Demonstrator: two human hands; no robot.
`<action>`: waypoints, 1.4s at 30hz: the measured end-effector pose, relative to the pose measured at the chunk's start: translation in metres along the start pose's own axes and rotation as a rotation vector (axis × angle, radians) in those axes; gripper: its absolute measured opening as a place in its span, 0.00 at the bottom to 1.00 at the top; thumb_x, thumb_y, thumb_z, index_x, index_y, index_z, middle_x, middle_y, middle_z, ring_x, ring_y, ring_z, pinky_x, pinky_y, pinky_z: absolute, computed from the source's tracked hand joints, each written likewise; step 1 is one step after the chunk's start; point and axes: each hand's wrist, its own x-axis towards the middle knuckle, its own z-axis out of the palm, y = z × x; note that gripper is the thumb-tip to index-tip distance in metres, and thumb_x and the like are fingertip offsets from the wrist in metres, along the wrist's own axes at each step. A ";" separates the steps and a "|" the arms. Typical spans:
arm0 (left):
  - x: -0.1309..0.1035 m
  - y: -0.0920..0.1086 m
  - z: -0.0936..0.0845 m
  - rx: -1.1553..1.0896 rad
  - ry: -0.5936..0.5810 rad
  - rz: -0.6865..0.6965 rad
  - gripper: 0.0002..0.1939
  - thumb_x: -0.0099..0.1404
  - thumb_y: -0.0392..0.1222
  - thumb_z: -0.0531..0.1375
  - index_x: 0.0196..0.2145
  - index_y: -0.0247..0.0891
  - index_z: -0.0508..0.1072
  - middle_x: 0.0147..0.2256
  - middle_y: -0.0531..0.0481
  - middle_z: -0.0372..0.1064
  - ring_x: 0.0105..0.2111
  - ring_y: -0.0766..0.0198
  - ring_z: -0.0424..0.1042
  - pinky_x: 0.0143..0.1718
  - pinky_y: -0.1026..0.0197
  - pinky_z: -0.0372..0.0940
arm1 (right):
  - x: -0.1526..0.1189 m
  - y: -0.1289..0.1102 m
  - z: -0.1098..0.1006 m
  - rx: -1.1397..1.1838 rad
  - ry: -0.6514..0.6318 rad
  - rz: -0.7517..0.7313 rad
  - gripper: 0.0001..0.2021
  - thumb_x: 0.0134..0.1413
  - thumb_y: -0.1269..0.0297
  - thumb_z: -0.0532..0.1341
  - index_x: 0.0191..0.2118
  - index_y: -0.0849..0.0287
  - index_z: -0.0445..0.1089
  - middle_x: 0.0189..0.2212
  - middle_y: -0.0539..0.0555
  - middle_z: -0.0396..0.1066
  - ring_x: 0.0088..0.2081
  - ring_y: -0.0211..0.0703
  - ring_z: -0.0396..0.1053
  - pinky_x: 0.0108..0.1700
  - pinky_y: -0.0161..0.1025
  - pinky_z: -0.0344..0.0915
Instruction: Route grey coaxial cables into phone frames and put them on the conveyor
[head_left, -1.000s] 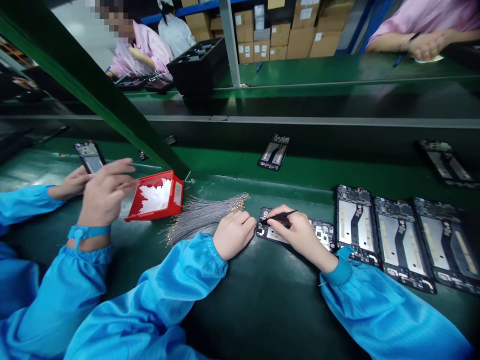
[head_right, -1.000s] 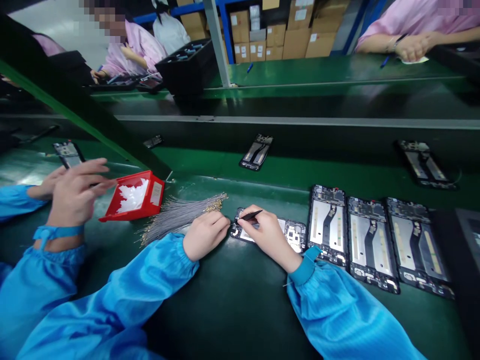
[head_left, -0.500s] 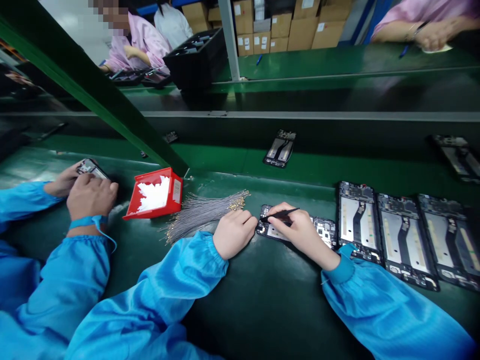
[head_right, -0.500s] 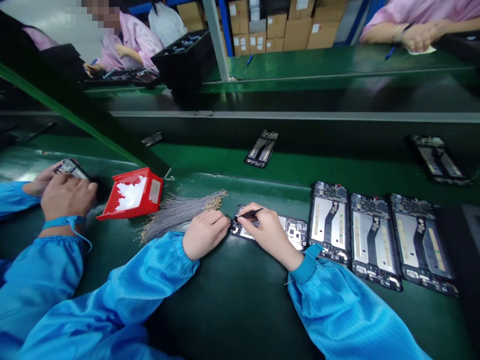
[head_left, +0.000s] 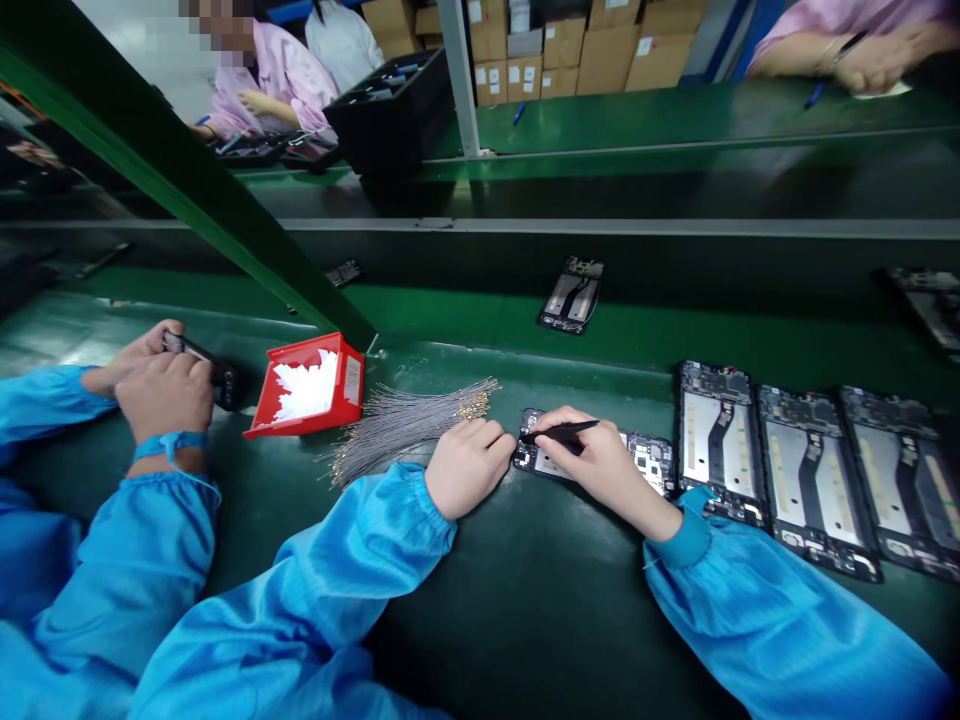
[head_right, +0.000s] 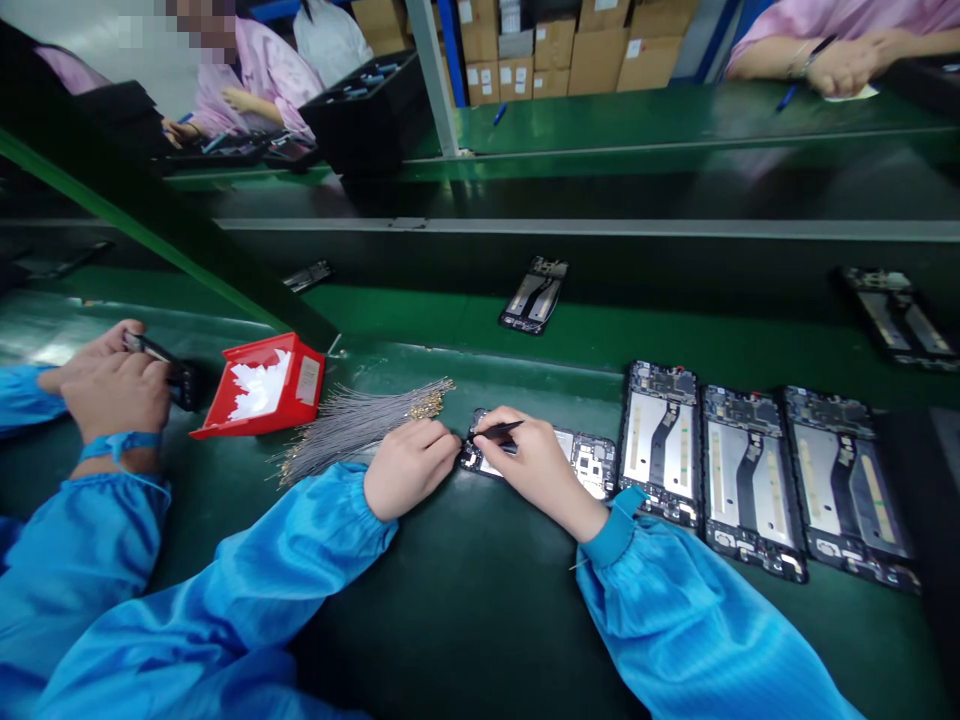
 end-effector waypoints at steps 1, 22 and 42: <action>0.000 0.000 0.000 0.000 -0.001 0.001 0.12 0.66 0.39 0.48 0.27 0.37 0.67 0.25 0.51 0.60 0.27 0.66 0.58 0.29 0.62 0.53 | -0.001 0.001 0.001 -0.002 -0.006 -0.021 0.04 0.51 0.70 0.56 0.34 0.59 0.67 0.32 0.51 0.70 0.35 0.38 0.69 0.38 0.35 0.65; 0.000 0.000 0.000 -0.003 -0.013 -0.006 0.12 0.65 0.39 0.49 0.27 0.37 0.67 0.25 0.51 0.59 0.27 0.65 0.58 0.29 0.62 0.53 | -0.002 0.001 0.003 -0.061 0.008 -0.048 0.05 0.52 0.70 0.55 0.35 0.58 0.67 0.32 0.50 0.70 0.36 0.38 0.68 0.39 0.35 0.64; 0.001 0.001 -0.001 -0.002 -0.017 -0.016 0.12 0.65 0.39 0.49 0.27 0.37 0.67 0.24 0.51 0.60 0.27 0.65 0.58 0.29 0.62 0.54 | -0.002 0.000 0.004 -0.072 0.013 -0.050 0.04 0.52 0.71 0.55 0.34 0.58 0.66 0.31 0.51 0.70 0.35 0.38 0.68 0.38 0.35 0.65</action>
